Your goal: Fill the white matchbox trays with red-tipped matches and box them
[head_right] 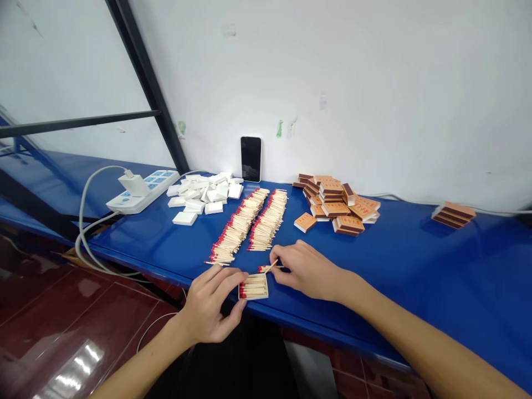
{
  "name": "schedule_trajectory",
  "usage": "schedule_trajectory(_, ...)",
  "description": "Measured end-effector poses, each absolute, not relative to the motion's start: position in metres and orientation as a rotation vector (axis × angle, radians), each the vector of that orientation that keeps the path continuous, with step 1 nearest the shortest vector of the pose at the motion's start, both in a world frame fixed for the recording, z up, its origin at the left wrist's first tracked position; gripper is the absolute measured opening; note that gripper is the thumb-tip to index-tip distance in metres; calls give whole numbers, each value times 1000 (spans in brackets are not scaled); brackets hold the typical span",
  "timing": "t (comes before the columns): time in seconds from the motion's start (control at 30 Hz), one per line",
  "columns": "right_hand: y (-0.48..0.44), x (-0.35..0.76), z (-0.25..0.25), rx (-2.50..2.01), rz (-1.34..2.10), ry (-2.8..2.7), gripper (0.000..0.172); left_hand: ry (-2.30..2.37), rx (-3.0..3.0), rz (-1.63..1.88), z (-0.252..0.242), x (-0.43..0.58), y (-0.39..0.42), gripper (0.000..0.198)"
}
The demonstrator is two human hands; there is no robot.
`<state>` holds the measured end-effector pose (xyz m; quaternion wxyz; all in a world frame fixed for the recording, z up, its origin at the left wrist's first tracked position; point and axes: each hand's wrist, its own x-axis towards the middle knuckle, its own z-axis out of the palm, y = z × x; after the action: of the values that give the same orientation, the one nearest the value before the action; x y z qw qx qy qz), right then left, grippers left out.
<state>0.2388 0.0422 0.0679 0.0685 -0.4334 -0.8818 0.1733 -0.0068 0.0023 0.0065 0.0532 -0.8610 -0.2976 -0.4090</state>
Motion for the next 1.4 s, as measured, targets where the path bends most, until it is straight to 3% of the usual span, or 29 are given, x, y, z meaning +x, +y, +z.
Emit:
schedule_trajectory(0.47, 47, 239, 66, -1313, 542, -2566, 9, -910, -2617, -1245, 8, -6, 2, 33)
schedule_trajectory(1.4, 46, 240, 68, -1279, 584, -2375, 16, -925, -2616, -1233, 7, -7, 2, 32)
